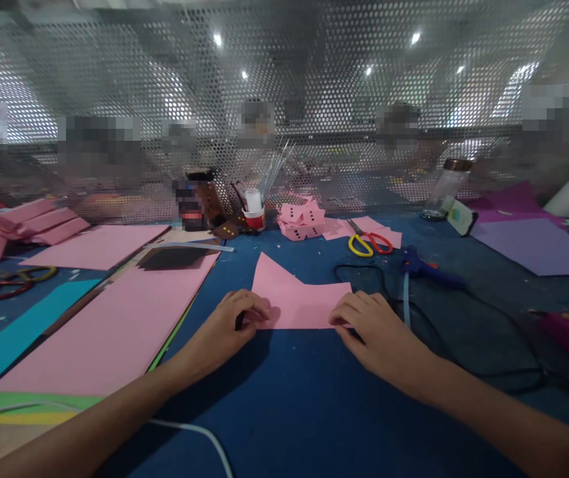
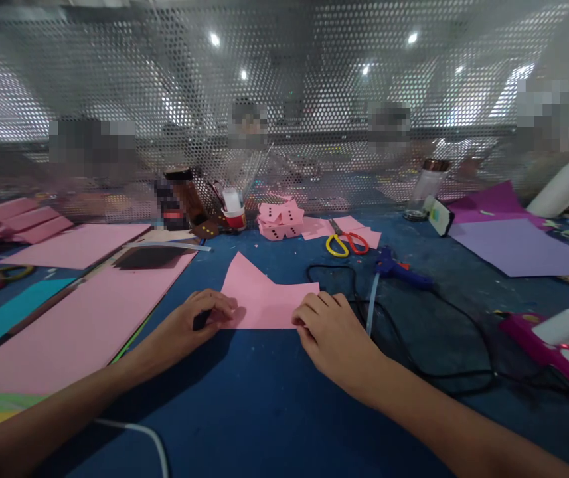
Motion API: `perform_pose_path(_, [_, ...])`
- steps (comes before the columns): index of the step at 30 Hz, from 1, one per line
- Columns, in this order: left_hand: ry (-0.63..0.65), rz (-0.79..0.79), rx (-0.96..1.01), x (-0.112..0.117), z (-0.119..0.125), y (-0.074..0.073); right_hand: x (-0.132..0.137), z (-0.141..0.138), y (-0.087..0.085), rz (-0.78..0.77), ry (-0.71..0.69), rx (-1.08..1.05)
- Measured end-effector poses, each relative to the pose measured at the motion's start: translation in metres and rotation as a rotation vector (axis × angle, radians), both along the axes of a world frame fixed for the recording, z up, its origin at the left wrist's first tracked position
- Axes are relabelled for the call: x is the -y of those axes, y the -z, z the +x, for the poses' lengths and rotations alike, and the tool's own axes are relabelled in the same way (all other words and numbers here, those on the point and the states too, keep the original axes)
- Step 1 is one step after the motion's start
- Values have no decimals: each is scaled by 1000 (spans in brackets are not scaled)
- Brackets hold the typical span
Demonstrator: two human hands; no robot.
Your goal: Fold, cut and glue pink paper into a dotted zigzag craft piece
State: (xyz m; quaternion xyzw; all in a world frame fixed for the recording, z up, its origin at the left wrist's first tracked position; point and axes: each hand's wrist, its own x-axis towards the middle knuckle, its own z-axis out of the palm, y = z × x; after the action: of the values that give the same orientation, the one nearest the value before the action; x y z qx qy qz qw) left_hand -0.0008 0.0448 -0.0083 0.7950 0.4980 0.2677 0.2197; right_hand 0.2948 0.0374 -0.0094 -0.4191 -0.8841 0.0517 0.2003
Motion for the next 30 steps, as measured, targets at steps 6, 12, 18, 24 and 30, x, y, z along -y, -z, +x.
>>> perform_pose_path(6, [40,-18,-24,2,-3,-7,0,0,-1,-9,6,9])
perform_pose_path(12, [78,-44,0,3,-7,-11,-1,0,0,-18,10,8])
perform_pose_path(18, [96,-66,17,3,-10,-13,0,-1,-1,-13,11,-9])
perform_pose_path(24, [71,20,-1,2,-12,-2,0,0,0,-21,6,-14])
perform_pose_path(30, [189,225,-147,10,-10,4,1,-1,-2,-40,-4,-11])
